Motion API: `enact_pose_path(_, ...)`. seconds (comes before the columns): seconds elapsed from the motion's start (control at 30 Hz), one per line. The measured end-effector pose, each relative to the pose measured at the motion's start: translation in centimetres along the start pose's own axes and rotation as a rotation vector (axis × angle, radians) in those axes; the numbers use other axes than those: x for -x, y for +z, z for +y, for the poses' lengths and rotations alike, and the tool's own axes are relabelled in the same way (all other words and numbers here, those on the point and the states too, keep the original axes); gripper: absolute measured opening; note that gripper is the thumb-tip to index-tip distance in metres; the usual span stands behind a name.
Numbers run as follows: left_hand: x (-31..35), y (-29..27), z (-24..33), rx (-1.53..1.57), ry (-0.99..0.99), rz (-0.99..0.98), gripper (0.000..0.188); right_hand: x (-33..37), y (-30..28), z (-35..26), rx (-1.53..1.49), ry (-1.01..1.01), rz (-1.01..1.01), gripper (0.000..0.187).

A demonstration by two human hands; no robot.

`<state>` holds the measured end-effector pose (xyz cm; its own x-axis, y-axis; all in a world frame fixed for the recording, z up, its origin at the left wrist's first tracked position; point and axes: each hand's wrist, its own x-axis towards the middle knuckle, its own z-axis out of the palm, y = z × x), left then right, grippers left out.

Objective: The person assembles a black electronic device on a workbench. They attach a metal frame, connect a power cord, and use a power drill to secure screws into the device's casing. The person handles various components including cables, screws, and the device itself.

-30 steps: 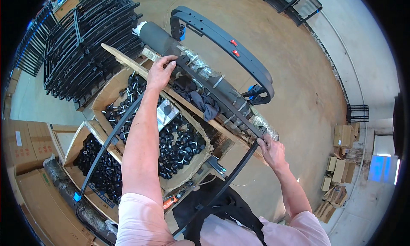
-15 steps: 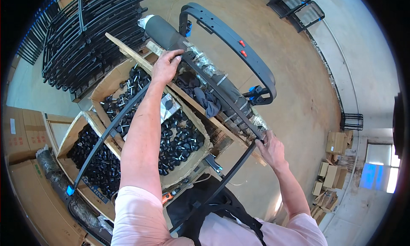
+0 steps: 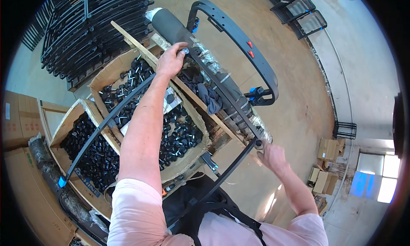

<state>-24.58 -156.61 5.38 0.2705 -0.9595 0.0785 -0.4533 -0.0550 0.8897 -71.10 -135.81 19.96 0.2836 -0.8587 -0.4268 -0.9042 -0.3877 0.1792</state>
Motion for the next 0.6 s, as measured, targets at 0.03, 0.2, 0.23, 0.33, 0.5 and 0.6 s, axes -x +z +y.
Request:
enact_pose_path(0.03, -0.4, -0.1, 0.6, 0.065, -0.041, -0.023, 0.032, -0.9, -0.4, 0.9, 0.082, 0.057, -0.135, 0.045)
enact_pose_path(0.2, 0.9, 0.3, 2.5, -0.108, 0.002, -0.027, 0.031, -0.5, 0.2, 0.8, 0.089, 0.033, -0.172, 0.035)
enact_pose_path(0.23, 0.5, -0.2, 2.1, -0.112, 0.016, -0.025, 0.031, -1.3, -0.1, 1.2, 0.185, 0.031, -0.268, 0.033)
enact_pose_path(0.33, 0.4, -0.1, 1.5, -0.073, 0.038, 0.0, 0.032, -1.3, -0.5, 0.5, 0.116, 0.005, -0.128, 0.026)
enact_pose_path(0.5, 0.0, -0.2, 2.0, -0.012, -0.066, -0.003, 0.032, -2.1, -0.4, 0.8, 0.234, 0.017, -0.289, 0.029)
enact_pose_path(0.6, 0.9, 0.1, 2.8, -0.056, -0.068, -0.042, 0.033, -0.8, 0.7, 0.5, 0.189, 0.004, -0.232, 0.028)
